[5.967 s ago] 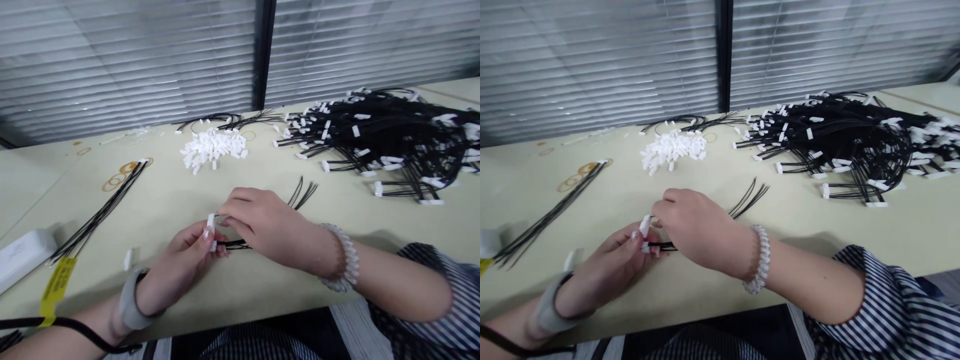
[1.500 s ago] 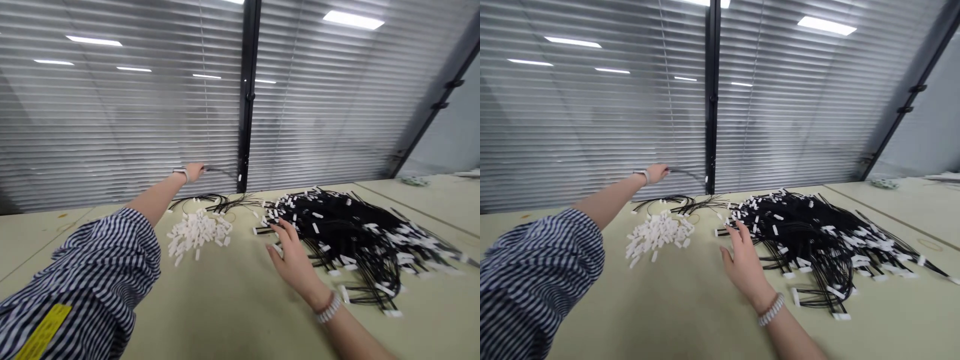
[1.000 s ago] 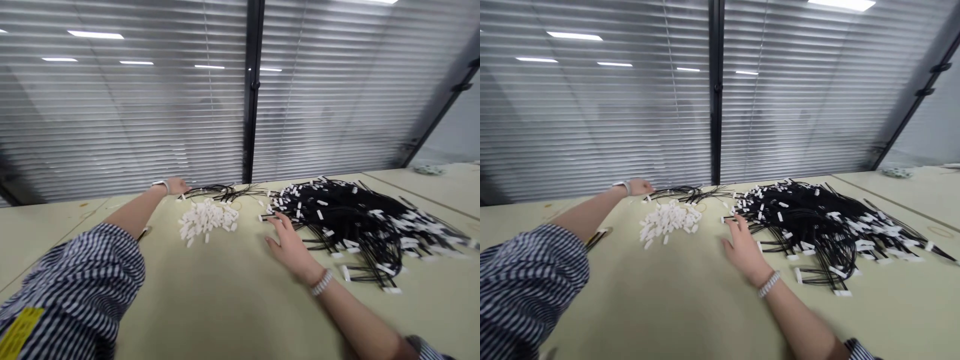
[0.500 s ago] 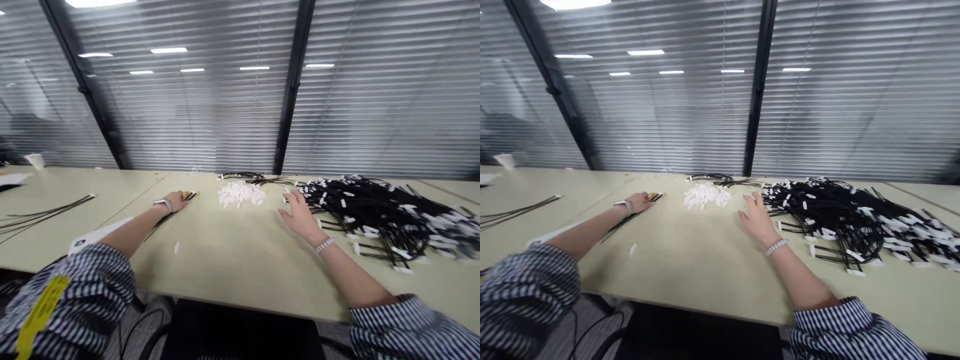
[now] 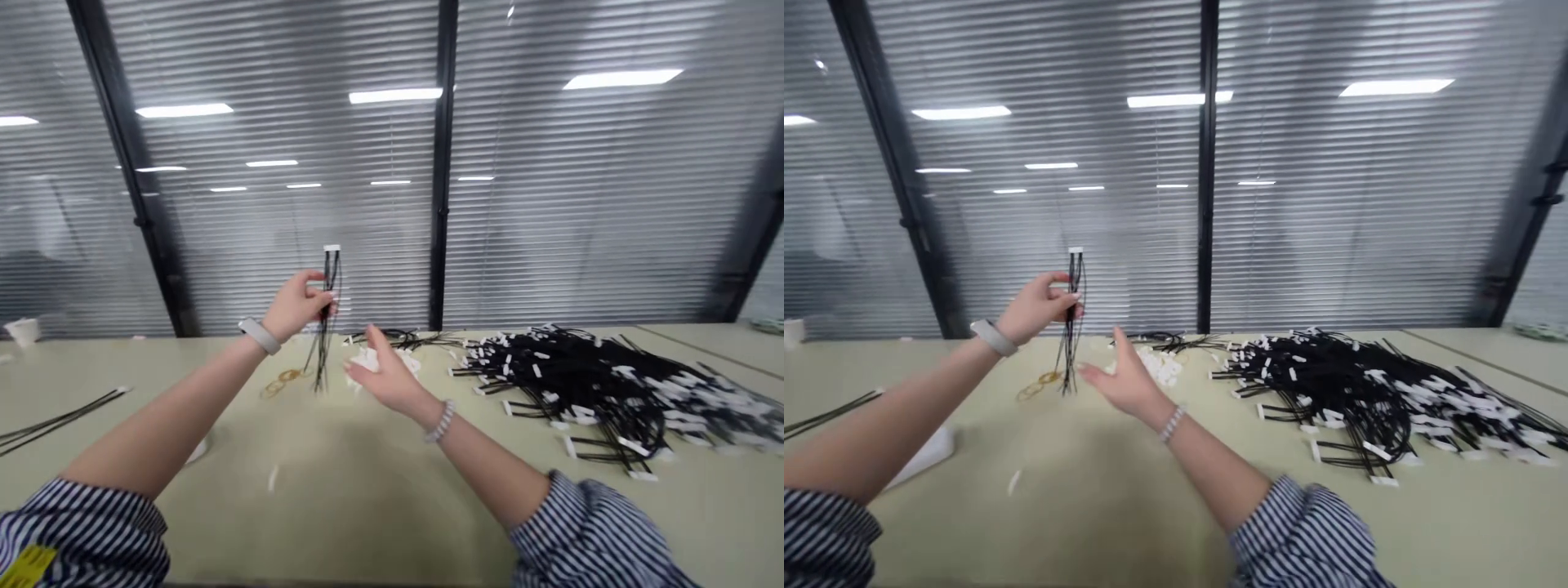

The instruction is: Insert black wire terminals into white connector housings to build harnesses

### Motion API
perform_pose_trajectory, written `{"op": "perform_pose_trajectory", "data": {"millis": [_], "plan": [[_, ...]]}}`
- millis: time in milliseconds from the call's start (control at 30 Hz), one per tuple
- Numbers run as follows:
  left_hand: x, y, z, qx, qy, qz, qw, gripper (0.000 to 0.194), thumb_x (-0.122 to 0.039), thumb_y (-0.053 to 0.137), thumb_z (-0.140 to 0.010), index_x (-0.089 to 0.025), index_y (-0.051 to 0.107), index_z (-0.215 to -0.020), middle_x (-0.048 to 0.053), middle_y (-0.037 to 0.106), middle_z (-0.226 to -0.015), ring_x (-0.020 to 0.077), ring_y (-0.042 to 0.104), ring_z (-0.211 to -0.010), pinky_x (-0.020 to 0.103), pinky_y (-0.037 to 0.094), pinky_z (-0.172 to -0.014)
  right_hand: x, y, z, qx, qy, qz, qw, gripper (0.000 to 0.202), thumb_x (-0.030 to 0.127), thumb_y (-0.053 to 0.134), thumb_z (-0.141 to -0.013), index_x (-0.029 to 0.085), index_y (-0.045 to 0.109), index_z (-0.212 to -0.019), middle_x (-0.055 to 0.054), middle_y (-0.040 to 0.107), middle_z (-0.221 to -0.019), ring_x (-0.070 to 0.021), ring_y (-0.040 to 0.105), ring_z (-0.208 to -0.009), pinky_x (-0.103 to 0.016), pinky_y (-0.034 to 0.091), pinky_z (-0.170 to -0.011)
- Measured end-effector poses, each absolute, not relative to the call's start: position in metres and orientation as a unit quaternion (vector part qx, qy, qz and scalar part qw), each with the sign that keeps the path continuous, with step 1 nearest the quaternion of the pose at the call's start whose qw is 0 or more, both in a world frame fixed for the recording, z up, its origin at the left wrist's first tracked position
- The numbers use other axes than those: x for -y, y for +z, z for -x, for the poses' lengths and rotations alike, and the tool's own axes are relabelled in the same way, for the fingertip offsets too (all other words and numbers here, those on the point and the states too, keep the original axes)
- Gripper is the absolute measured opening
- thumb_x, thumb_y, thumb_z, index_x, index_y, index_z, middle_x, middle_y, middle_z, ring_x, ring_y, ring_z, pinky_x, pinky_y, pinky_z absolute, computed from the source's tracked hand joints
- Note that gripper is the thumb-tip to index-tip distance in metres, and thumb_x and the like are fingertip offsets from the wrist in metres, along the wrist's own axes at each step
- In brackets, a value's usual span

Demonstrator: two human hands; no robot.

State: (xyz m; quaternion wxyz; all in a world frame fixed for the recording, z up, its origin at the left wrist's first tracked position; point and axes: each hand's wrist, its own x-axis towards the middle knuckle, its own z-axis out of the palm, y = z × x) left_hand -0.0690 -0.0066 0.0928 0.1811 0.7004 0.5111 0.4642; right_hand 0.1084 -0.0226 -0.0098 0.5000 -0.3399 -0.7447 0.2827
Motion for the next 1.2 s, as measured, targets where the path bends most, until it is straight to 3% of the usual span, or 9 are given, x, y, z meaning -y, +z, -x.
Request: {"op": "perform_pose_trajectory", "data": {"millis": [67, 167, 233, 333, 533, 733, 900, 1033, 1200], "plan": [[0.019, 0.105, 0.038, -0.456, 0.472, -0.729, 0.193, 0.038, -0.040, 0.061, -0.075, -0.015, 0.051, -0.102, 0.002, 0.066, -0.067, 0.0166, 0.064, -0.065, 0.029, 0.052, -0.063, 0.019, 0.015, -0.090, 0.732, 0.302, 0.307, 0.528, 0.066, 0.048, 0.059, -0.074, 0.018, 0.038, -0.128, -0.011, 0.046, -0.127, -0.0213, 0.043, -0.118, -0.036, 0.034, -0.099], [0.035, 0.114, 0.009, -0.405, 0.461, -0.761, 0.212, 0.038, -0.043, 0.062, -0.073, -0.015, 0.054, -0.097, 0.005, 0.067, -0.068, 0.0181, 0.063, -0.060, 0.029, 0.051, -0.056, 0.018, 0.031, -0.099, 0.714, 0.360, 0.282, 0.530, 0.040, 0.050, 0.041, -0.085, 0.015, 0.052, -0.102, -0.004, 0.058, -0.080, -0.0140, 0.056, -0.076, -0.030, 0.045, -0.074], [0.044, 0.118, 0.003, -0.378, 0.468, -0.767, 0.223, 0.043, -0.043, 0.060, -0.074, -0.015, 0.052, -0.106, 0.006, 0.067, -0.080, 0.0182, 0.064, -0.070, 0.029, 0.052, -0.061, 0.024, 0.030, -0.123, 0.712, 0.422, 0.270, 0.492, 0.040, 0.051, 0.034, -0.087, 0.015, 0.050, -0.089, 0.005, 0.042, -0.054, -0.0083, 0.041, -0.047, -0.024, 0.040, -0.052], [0.052, 0.121, 0.004, -0.353, 0.479, -0.769, 0.233, 0.049, -0.044, 0.058, -0.077, -0.016, 0.049, -0.116, 0.002, 0.062, -0.074, 0.0135, 0.060, -0.065, 0.025, 0.050, -0.059, 0.039, 0.021, -0.169, 0.712, 0.515, 0.260, 0.400, 0.037, 0.051, 0.038, -0.086, 0.016, 0.047, -0.084, 0.009, 0.029, -0.047, -0.0047, 0.024, -0.038, -0.019, 0.027, -0.039], [0.056, 0.109, -0.001, -0.408, 0.365, -0.796, 0.257, 0.051, -0.046, 0.056, -0.078, -0.019, 0.049, -0.121, -0.003, 0.056, -0.058, 0.0117, 0.054, -0.051, 0.023, 0.045, -0.049, 0.067, 0.007, -0.227, 0.689, 0.635, 0.270, 0.224, 0.037, 0.047, 0.045, -0.085, 0.011, 0.055, -0.083, 0.009, 0.031, -0.041, -0.0043, 0.025, -0.034, -0.019, 0.025, -0.037], [0.061, 0.071, 0.002, -0.458, 0.255, -0.773, 0.357, 0.026, -0.042, 0.053, -0.079, -0.017, 0.057, -0.073, -0.001, 0.060, -0.053, 0.0115, 0.057, -0.051, 0.021, 0.045, -0.052, 0.079, -0.005, -0.253, 0.671, 0.660, 0.308, 0.136, 0.038, 0.044, 0.044, -0.086, 0.009, 0.059, -0.090, 0.009, 0.030, -0.042, -0.0038, 0.026, -0.034, -0.018, 0.024, -0.035], [0.064, 0.008, 0.017, -0.477, 0.202, -0.804, 0.293, 0.034, -0.042, 0.050, -0.079, -0.017, 0.051, -0.057, -0.003, 0.049, -0.049, 0.0101, 0.047, -0.049, 0.020, 0.033, -0.046, 0.077, 0.001, -0.278, 0.805, 0.434, 0.404, -0.001, 0.041, 0.047, 0.041, -0.088, 0.014, 0.060, -0.101, -0.002, 0.057, -0.066, -0.0086, 0.053, -0.055, -0.019, 0.040, -0.048], [0.064, -0.045, 0.015, -0.503, 0.173, -0.715, 0.453, 0.031, -0.044, 0.048, -0.078, -0.016, 0.052, -0.064, 0.002, 0.058, -0.065, 0.0148, 0.057, -0.061, 0.024, 0.044, -0.053, 0.041, 0.005, -0.264, 0.870, 0.223, 0.435, 0.064, 0.035, 0.043, 0.052, -0.083, 0.015, 0.061, -0.103, -0.009, 0.061, -0.099, -0.0178, 0.056, -0.089, -0.030, 0.042, -0.078], [0.065, -0.077, 0.003, -0.512, 0.226, -0.544, 0.626, 0.030, -0.035, 0.053, -0.075, -0.015, 0.051, -0.097, -0.004, 0.051, -0.060, 0.0119, 0.055, -0.055, 0.022, 0.046, -0.049, -0.038, -0.035, -0.184, 0.882, 0.149, 0.422, 0.151, 0.017, 0.017, 0.047, -0.084, 0.012, 0.063, -0.087, -0.007, 0.059, -0.086, -0.0165, 0.051, -0.088, -0.034, 0.035, -0.086]]}}
